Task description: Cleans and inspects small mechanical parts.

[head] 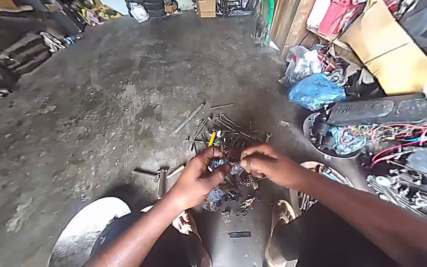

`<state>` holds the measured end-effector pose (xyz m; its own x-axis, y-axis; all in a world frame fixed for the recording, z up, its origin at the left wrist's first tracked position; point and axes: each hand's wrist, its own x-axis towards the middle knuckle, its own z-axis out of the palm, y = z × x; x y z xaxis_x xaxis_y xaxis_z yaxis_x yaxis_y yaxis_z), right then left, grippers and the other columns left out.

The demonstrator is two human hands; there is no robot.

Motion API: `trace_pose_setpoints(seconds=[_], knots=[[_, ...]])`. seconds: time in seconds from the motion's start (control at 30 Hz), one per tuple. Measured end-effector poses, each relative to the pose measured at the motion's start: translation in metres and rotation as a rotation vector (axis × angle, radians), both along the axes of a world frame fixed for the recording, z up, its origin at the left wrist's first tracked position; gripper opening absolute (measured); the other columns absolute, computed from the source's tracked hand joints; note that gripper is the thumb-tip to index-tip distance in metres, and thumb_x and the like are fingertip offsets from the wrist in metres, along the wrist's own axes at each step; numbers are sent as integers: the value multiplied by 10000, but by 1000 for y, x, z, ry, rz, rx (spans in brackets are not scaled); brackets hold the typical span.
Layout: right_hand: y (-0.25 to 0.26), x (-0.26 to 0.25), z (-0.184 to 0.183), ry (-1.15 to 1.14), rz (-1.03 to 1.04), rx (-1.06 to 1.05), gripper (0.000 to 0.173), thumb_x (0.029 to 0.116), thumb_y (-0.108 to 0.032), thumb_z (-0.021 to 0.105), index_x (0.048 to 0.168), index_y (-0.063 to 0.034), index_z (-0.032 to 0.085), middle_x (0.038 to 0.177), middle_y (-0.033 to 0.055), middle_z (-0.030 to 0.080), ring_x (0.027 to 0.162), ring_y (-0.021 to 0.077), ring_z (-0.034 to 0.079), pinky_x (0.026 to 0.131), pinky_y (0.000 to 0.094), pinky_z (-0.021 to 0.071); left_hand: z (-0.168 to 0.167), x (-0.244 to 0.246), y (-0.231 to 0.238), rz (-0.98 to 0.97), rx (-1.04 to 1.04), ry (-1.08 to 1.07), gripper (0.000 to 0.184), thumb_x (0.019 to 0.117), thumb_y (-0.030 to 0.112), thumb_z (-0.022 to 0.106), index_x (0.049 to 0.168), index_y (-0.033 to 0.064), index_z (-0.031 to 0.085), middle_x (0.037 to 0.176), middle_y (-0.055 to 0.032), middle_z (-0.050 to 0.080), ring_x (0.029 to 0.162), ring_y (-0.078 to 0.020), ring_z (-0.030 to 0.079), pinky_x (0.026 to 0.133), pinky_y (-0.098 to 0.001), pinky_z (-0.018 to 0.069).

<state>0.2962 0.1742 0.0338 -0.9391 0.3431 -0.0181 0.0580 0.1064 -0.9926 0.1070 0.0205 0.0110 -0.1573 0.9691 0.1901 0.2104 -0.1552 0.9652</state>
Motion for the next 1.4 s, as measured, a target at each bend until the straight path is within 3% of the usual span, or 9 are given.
trace_pose_setpoints(seconds=[0.2,0.33,0.43,0.5,0.67,0.83,1.13,1.27,1.4], knots=[[-2,6,-8,-66,-26,-87,175,1005,-173,537,900,-125,668,702,-84,559,559,7,477,526,178,418,-2,0,-1,-88,-53,-30,203,1019,243,596,1160,97,606,1031,9,644,914,-74,629,805,-261,547],[-6,6,-10,-113,-9,-166,180,998,-173,527,880,-132,657,684,-84,562,539,12,479,510,189,420,-1,10,-6,7,-171,277,610,812,522,826,1254,147,635,1115,35,697,995,-53,669,885,-303,585],[-2,4,-7,-140,-5,-153,188,1006,-191,527,883,-136,658,702,-76,565,546,20,483,517,195,427,-8,12,-5,62,-125,600,358,962,479,641,1112,164,720,942,26,731,865,-74,693,787,-353,589],[4,0,-9,-145,-24,-113,176,1008,-188,540,897,-126,663,706,-75,563,548,22,481,517,196,428,-9,2,0,-7,-135,528,288,1021,405,573,1077,162,718,932,36,712,861,-60,676,797,-333,580],[15,-13,-10,-145,-86,19,170,1019,-171,570,954,-80,698,746,-52,604,565,19,485,534,191,424,2,-17,17,-22,-308,488,291,1012,328,575,1223,152,670,1080,-4,701,982,-100,671,914,-387,558],[9,-6,-10,-191,-81,64,179,1021,-186,568,951,-88,700,754,-55,610,566,17,481,539,192,420,8,-11,11,-50,-348,484,316,991,333,595,1246,157,660,1077,-5,708,969,-95,677,891,-382,565],[2,34,-6,-242,363,60,211,1044,-192,566,978,-76,730,761,-46,634,562,-4,477,498,169,380,2,5,-25,-369,-382,129,277,986,416,665,1031,146,709,820,55,676,712,-32,636,666,-250,558],[9,25,-8,-368,348,60,220,1037,-221,574,969,-88,736,729,-43,618,529,15,449,478,193,360,-2,-1,-14,-350,-513,107,297,997,431,599,999,159,716,823,51,665,746,-52,627,692,-291,541],[35,-8,-18,-413,99,270,213,1013,-266,614,985,-102,748,746,-26,613,569,50,476,538,259,412,-6,-14,27,-102,-561,309,327,1035,370,559,1141,97,706,994,-66,702,933,-180,668,878,-472,545]])
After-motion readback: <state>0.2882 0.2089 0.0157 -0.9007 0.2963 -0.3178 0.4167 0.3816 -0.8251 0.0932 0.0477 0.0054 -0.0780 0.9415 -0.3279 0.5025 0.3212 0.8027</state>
